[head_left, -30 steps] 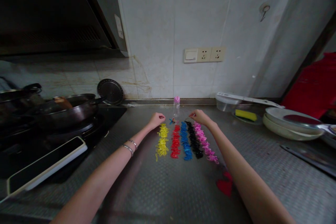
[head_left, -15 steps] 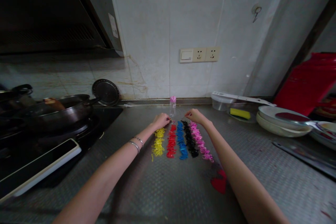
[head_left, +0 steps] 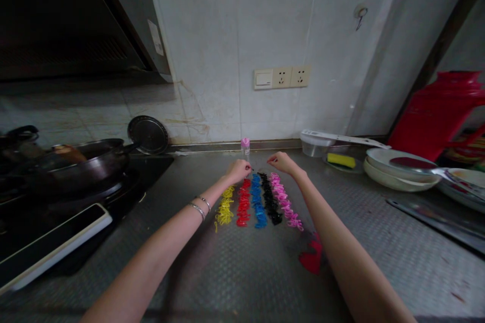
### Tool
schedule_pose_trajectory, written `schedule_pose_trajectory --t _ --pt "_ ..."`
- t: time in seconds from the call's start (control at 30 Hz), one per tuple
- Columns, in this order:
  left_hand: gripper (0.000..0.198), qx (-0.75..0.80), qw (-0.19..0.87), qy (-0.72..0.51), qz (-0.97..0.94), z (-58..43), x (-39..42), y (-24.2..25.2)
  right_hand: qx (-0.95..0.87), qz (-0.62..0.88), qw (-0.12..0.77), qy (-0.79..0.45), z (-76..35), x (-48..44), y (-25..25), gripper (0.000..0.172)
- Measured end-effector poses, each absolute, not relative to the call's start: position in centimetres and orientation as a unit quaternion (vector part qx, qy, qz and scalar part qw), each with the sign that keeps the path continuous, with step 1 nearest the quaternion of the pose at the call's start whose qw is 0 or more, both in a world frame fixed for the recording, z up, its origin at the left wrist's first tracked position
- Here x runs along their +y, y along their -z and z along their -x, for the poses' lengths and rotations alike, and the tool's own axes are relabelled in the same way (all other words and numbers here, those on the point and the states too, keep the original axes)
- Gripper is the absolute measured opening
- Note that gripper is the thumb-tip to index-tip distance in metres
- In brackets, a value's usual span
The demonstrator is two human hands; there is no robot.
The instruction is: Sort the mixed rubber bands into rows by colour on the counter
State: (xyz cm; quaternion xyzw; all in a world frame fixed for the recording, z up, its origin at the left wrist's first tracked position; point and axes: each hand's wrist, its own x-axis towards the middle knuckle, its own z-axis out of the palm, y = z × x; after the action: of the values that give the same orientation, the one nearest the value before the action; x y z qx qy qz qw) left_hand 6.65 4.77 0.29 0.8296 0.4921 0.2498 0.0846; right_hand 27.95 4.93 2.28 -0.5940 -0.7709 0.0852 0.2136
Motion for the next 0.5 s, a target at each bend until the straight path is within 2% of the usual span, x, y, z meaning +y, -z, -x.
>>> schedule_pose_trajectory --t 0.33,0.5 --pt "0.02 0.527 0.06 -0.188 -0.826 -12.3 6.2 1.2 -0.759 0.607 0.222 -0.075 -28.6 4.7 -2.6 0.027" --pt "0.018 0.516 0.072 -0.194 -0.831 -12.5 6.6 1.4 -0.762 0.601 0.23 -0.073 -28.8 4.7 -2.6 0.026"
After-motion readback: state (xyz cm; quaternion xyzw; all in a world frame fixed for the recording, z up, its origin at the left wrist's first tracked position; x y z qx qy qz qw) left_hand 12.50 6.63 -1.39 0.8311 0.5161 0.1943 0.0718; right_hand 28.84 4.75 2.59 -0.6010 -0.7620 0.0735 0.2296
